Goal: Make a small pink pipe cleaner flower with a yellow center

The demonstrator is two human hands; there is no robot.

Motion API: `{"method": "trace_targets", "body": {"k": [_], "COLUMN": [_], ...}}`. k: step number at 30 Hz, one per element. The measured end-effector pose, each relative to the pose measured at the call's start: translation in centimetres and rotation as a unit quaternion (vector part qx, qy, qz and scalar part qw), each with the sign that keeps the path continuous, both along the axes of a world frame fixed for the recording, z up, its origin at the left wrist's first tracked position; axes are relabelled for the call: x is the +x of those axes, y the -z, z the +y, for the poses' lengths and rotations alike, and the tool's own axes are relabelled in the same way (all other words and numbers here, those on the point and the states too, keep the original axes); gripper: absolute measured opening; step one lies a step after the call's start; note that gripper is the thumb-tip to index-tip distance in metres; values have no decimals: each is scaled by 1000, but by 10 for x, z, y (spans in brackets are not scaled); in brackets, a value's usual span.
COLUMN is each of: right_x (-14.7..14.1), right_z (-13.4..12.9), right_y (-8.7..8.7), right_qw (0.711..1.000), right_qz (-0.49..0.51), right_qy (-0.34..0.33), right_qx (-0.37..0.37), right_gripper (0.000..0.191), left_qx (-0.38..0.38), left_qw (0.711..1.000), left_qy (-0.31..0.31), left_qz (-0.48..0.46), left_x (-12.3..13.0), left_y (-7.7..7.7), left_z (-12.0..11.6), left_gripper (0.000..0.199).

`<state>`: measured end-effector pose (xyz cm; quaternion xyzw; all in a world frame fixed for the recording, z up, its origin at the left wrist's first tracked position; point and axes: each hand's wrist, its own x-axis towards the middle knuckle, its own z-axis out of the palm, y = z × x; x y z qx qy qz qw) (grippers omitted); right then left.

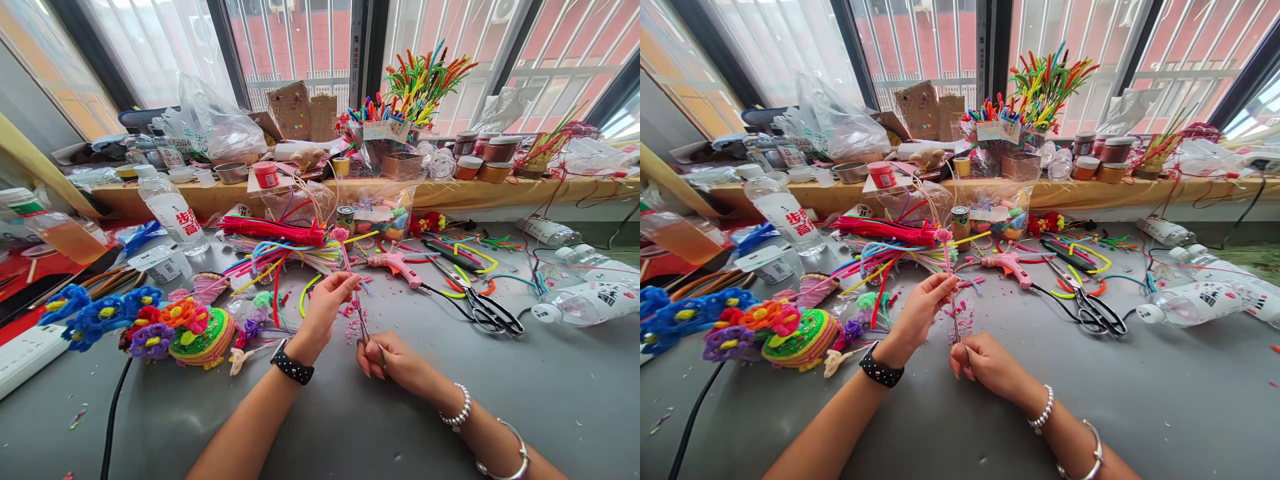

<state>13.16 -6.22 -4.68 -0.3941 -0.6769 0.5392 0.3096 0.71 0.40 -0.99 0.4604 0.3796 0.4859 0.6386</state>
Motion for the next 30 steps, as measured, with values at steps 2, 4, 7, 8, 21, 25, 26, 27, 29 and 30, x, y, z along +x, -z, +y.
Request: {"method": "trace_targets", "body": {"k": [2, 4, 7, 8, 21, 25, 26, 27, 29, 30], "right_x": [0, 0, 1, 1, 1, 1, 0, 0, 0, 0], "right_z": [-1, -1, 0, 0, 1, 1, 1, 1, 1, 1], "right_y": [-2, -2, -1, 0, 2, 2, 2, 2, 1, 0], "right_qw": [1000, 1000, 1000, 1000, 1000, 1000, 1000, 1000, 1000, 1000], "right_qz": [6, 7, 1, -2, 5, 14, 16, 15, 13, 11], "right_qy": [-6, -6, -2, 0, 19, 18, 19, 20, 23, 25], "right_qx": [-2, 3, 6, 6, 1, 3, 2, 1, -1, -2], "right_gripper": [61, 61, 61, 61, 59, 58, 57, 57, 56, 56], "left_qx": [2, 5, 3, 2, 7, 3, 1, 0, -4, -5], "left_qw": [1000, 1000, 1000, 1000, 1000, 1000, 1000, 1000, 999, 999], "left_qy": [1, 3, -2, -4, -21, -23, -23, -24, -23, -22], "left_qz": [-1, -2, 3, 6, -7, -13, -16, -20, -26, -28], "left_x": [0, 0, 0, 0, 1, 1, 1, 1, 1, 1], "left_y": [0, 1, 1, 1, -1, -1, -1, -1, -2, -2], "left_z": [0, 0, 0, 0, -1, -1, -1, -1, -1, -1], "left_gripper": [16, 15, 15, 15, 14, 14, 14, 14, 13, 13]}}
